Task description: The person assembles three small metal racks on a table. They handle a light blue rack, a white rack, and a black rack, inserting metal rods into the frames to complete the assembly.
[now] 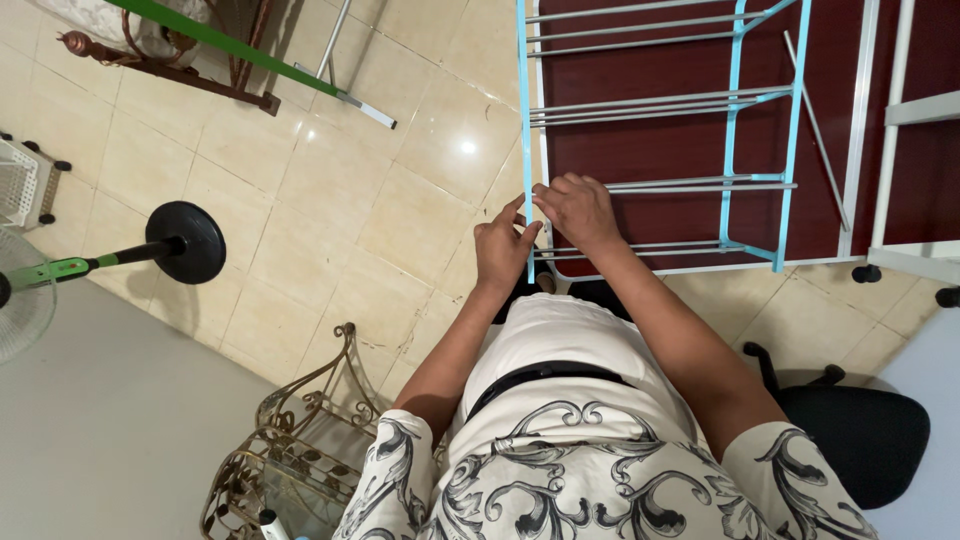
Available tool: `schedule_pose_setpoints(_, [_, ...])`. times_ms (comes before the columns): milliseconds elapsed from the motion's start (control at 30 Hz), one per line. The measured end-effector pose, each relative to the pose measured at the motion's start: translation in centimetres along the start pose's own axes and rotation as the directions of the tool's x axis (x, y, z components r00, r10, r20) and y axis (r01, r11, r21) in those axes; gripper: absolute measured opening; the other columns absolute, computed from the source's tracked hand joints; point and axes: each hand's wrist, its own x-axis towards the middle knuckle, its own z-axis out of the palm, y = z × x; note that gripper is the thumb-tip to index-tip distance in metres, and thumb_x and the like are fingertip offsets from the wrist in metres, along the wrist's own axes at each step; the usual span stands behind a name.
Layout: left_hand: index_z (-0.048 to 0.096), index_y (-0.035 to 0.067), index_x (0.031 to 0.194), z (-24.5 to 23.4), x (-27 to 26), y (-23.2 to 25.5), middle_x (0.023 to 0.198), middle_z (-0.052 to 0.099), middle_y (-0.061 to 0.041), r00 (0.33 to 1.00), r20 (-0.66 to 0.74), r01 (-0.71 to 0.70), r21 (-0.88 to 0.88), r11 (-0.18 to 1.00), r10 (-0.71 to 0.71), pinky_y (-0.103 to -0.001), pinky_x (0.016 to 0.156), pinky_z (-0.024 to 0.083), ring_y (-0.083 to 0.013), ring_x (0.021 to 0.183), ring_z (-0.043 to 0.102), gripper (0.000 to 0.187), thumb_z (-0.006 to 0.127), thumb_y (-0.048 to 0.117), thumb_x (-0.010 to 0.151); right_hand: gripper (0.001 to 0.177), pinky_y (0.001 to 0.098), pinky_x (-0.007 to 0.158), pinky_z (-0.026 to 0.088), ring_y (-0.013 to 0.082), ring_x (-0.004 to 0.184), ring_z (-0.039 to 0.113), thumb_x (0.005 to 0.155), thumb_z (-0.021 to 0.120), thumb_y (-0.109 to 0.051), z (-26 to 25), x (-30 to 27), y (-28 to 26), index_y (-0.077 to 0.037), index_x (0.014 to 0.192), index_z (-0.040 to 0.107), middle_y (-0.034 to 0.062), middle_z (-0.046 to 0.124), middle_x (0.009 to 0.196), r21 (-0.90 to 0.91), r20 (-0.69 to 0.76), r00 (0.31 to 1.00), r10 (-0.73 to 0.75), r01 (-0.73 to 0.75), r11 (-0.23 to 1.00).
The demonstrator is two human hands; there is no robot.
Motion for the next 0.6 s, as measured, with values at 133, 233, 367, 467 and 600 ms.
schedule_pose_setpoints(133, [0.066, 0.009, 0.133, -0.1, -0.1, 0.2, 0.086, 0.073, -0.002, 0.998, 0.032, 0.051, 0.051, 0.997, -0.053, -0.037, 0.088, 0.041, -0.0183, 0.07, 0.068, 0.051, 0.08, 0.027, 0.087, 0.019, 0.0361, 0.067, 0.047, 0.019, 0.074, 0.061, 0.09, 0.08, -0.027, 0.1, 0.1, 0.1, -0.012, 0.103, 0.078, 0.0002, 0.062, 0.077, -0.006, -0.002, 1.0, -0.001, 0.001, 1.0])
schedule_pose_setpoints(233, [0.067, 0.011, 0.134, -0.3, 0.0, 0.3, 0.1, 0.073, -0.004, 1.0, 0.003, -0.003, 0.107, 0.994, 0.002, -0.041, 0.093, 0.038, -0.0207, 0.093, 0.066, 0.051, 0.08, 0.029, 0.088, 0.019, 0.0357, 0.065, 0.048, 0.0189, 0.073, 0.062, 0.09, 0.08, -0.028, 0.3, 0.1, 0.4, -0.012, 0.101, 0.078, 0.0001, 0.062, 0.076, -0.011, -0.019, 1.0, -0.023, 0.023, 1.0])
schedule_pose_setpoints(367, [0.067, 0.011, 0.134, -0.5, 0.0, 0.4, 0.106, 0.072, -0.004, 1.0, 0.012, -0.002, 0.117, 0.993, 0.001, -0.045, 0.104, 0.035, -0.0223, 0.104, 0.063, 0.051, 0.079, 0.03, 0.088, 0.019, 0.0356, 0.061, 0.049, 0.0191, 0.07, 0.062, 0.089, 0.083, -0.031, 0.5, -0.1, 0.9, -0.013, 0.095, 0.077, -0.0001, 0.064, 0.075, 0.015, -0.008, 1.0, 0.023, -0.022, 1.0])
schedule_pose_setpoints(467, [0.066, 0.011, 0.135, -0.4, 0.2, 0.4, 0.107, 0.072, -0.004, 1.0, 0.02, 0.021, 0.12, 0.993, -0.023, -0.048, 0.108, 0.033, -0.0226, 0.104, 0.063, 0.052, 0.079, 0.031, 0.088, 0.021, 0.0358, 0.062, 0.05, 0.0201, 0.07, 0.062, 0.088, 0.084, -0.031, 0.6, -0.1, 1.2, -0.012, 0.094, 0.077, 0.0009, 0.066, 0.076, 0.007, 0.015, 0.999, 0.037, -0.037, 0.999])
schedule_pose_setpoints(600, [0.064, 0.011, 0.136, -0.2, 0.2, 0.3, 0.112, 0.07, -0.006, 0.999, 0.026, 0.037, 0.131, 0.991, -0.041, -0.049, 0.11, 0.032, -0.0236, 0.11, 0.063, 0.054, 0.079, 0.03, 0.087, 0.019, 0.0373, 0.066, 0.051, 0.0221, 0.078, 0.063, 0.086, 0.083, -0.018, 0.1, -0.4, 1.5, -0.008, 0.102, 0.078, 0.0035, 0.067, 0.079, -0.003, 0.016, 1.0, -0.019, 0.019, 1.0])
